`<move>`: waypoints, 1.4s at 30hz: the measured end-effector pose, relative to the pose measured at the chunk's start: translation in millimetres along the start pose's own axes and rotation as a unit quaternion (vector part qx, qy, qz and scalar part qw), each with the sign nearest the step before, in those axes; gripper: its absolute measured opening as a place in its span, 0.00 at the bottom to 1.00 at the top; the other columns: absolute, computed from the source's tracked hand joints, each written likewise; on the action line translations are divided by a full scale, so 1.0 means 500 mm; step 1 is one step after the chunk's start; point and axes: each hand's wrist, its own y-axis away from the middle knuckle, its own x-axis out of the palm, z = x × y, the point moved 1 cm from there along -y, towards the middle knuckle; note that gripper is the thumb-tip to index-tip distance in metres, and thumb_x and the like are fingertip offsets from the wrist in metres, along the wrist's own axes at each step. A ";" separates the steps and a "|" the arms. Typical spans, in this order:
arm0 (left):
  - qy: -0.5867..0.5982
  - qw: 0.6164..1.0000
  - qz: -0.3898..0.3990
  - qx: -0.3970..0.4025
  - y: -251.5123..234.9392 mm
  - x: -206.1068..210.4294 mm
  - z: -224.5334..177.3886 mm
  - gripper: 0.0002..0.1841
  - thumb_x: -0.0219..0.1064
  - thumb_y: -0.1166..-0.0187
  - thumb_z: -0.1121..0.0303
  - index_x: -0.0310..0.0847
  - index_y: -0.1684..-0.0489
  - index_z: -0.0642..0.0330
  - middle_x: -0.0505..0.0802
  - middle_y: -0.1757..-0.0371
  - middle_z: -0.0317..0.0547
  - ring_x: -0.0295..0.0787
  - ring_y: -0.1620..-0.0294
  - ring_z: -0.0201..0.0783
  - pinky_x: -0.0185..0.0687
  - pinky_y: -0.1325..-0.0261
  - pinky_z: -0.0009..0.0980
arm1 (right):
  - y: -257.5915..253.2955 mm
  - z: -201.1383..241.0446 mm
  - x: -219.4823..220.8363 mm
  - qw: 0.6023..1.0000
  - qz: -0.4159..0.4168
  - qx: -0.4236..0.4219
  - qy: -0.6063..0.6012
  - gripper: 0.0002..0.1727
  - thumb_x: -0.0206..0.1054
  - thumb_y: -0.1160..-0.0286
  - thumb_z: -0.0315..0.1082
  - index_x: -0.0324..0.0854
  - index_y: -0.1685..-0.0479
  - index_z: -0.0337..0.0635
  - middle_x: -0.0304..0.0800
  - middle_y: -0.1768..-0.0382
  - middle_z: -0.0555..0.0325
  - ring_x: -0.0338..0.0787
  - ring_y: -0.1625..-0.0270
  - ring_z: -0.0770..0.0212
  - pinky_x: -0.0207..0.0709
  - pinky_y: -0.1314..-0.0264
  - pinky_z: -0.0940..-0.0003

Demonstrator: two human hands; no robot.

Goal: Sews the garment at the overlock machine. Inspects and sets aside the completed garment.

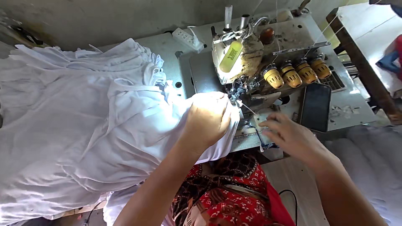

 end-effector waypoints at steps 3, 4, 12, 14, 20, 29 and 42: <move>-0.008 1.000 -0.008 0.005 0.011 0.019 0.011 0.21 0.58 0.19 0.63 0.89 0.39 0.68 0.91 0.33 0.59 0.85 0.29 0.56 0.70 0.25 0.54 | 0.023 0.038 0.023 0.998 0.032 0.004 -0.052 0.22 0.56 0.11 0.43 0.90 0.43 0.36 0.89 0.44 0.38 0.91 0.49 0.40 0.83 0.48 0.41; -0.020 1.000 -0.015 0.001 0.019 0.032 0.018 0.22 0.58 0.18 0.59 0.89 0.38 0.65 0.91 0.33 0.55 0.86 0.29 0.53 0.73 0.26 0.53 | 0.017 0.052 0.041 0.996 0.018 -0.011 -0.090 0.28 0.49 0.09 0.47 0.92 0.51 0.35 0.91 0.50 0.41 0.92 0.49 0.44 0.84 0.46 0.44; 0.039 0.999 -0.029 0.023 0.035 0.025 -0.039 0.13 0.59 0.17 0.72 0.92 0.53 0.67 0.96 0.47 0.56 0.96 0.52 0.49 0.88 0.54 0.42 | -0.062 0.129 0.155 0.716 -0.077 -0.027 -0.693 0.05 0.61 0.18 0.27 0.83 0.54 0.43 0.92 0.64 0.68 0.92 0.61 0.74 0.87 0.52 0.73; 0.032 0.999 -0.025 0.014 0.043 0.022 -0.043 0.15 0.57 0.15 0.71 0.92 0.53 0.66 0.96 0.46 0.54 0.96 0.56 0.48 0.86 0.58 0.41 | -0.049 0.134 0.148 0.744 -0.117 -0.053 -0.656 0.06 0.62 0.19 0.26 0.83 0.51 0.41 0.92 0.64 0.70 0.91 0.62 0.77 0.87 0.55 0.77; -0.093 0.993 -0.062 0.032 0.012 0.042 -0.025 0.15 0.66 0.25 0.79 0.94 0.46 0.53 0.93 0.68 0.48 0.86 0.76 0.46 0.74 0.78 0.39 | -0.050 0.126 0.145 0.823 -0.148 -0.067 -0.545 0.07 0.65 0.21 0.27 0.84 0.52 0.34 0.93 0.61 0.67 0.90 0.59 0.80 0.86 0.51 0.81; -0.126 0.990 0.058 0.024 -0.050 0.007 -0.046 0.04 0.66 0.21 0.72 0.87 0.62 0.58 0.87 0.64 0.49 0.87 0.71 0.46 0.77 0.75 0.42 | -0.047 0.127 0.135 0.845 -0.138 -0.040 -0.516 0.08 0.63 0.18 0.31 0.85 0.52 0.35 0.91 0.64 0.69 0.88 0.62 0.83 0.84 0.55 0.84; 0.061 0.991 0.095 0.076 -0.023 0.105 -0.209 0.16 0.64 0.18 0.71 0.87 0.34 0.60 0.95 0.47 0.57 0.94 0.44 0.55 0.87 0.50 0.46 | -0.076 0.155 0.143 0.827 -0.119 0.089 -0.541 0.05 0.64 0.27 0.23 0.79 0.69 0.28 0.87 0.76 0.66 0.85 0.70 0.83 0.79 0.61 0.85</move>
